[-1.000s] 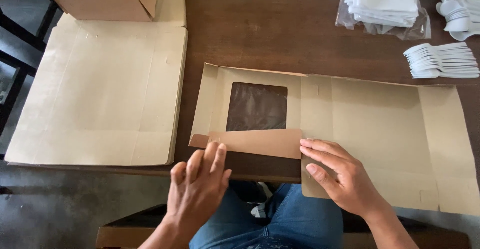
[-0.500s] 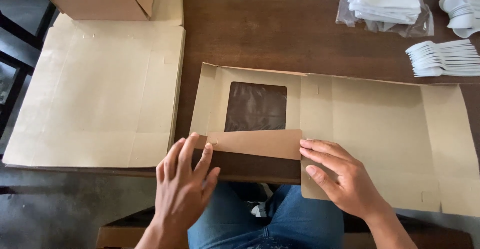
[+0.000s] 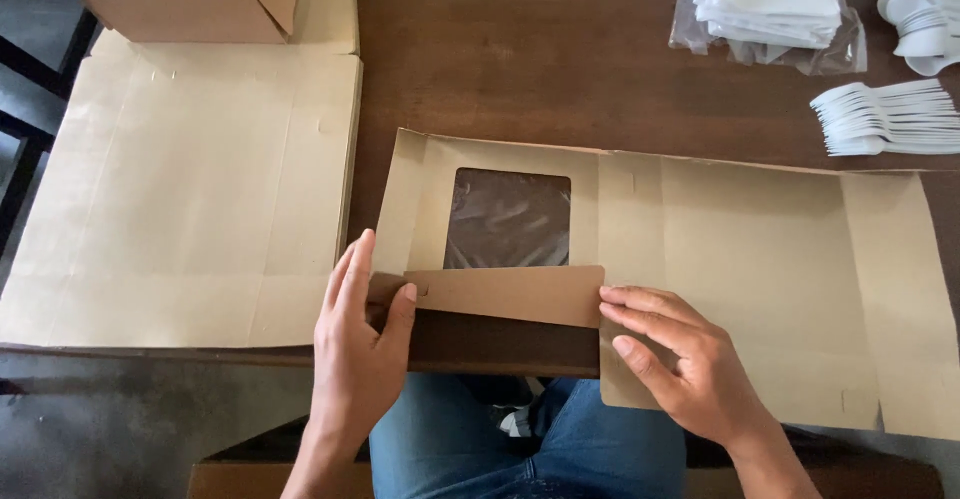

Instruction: The person folds and presses the flaps of a flat-packed cardboard box with a clear window, working on a wooden table. They fold each side panel and tab in sequence, pressing the creases to form the box shape.

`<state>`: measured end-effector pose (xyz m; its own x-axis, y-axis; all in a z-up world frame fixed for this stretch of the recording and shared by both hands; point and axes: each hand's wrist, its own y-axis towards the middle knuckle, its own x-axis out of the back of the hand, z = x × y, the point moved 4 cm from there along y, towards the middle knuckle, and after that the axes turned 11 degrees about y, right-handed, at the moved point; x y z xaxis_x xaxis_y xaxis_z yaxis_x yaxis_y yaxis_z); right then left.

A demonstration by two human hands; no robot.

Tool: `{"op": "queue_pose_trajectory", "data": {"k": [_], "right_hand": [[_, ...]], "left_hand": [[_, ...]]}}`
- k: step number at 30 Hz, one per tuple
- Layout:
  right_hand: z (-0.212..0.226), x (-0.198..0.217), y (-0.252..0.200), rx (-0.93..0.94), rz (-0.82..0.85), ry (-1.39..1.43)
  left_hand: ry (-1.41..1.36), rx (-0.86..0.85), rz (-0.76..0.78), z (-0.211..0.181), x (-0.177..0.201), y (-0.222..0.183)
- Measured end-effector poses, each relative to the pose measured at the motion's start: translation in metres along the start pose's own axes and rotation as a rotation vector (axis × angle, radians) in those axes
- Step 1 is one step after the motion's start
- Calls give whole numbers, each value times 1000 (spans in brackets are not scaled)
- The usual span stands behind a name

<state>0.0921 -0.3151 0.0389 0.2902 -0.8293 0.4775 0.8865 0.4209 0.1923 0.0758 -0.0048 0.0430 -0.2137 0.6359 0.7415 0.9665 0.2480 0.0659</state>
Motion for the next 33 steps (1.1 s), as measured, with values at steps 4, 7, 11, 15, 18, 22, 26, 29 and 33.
{"op": "queue_pose_trajectory", "data": {"k": [4,7,11,15,18,22,26,29,33], "right_hand": [[3,1,4,-24,-5,9],[6,-5,9,-55,-17,115],[12,-27,24,-69,35,164],[27,-51,44,-31,76,239],[35,-64,53,-49,94,282],[37,-70,58,-67,65,345],[25,-70,55,-80,60,431],[24,-65,58,-97,-47,458],[24,-60,55,-142,-102,565]], "left_hand": [[-134,18,-95,3,0,6],[-164,44,-93,1,13,7],[-116,38,-180,11,37,14],[-4,83,-226,30,63,16],[185,0,-302,47,69,14],[659,-199,-508,32,54,3],[429,-547,-133,-22,26,-19],[254,-798,269,-34,-15,-41],[325,-895,220,-23,-49,-46]]}}
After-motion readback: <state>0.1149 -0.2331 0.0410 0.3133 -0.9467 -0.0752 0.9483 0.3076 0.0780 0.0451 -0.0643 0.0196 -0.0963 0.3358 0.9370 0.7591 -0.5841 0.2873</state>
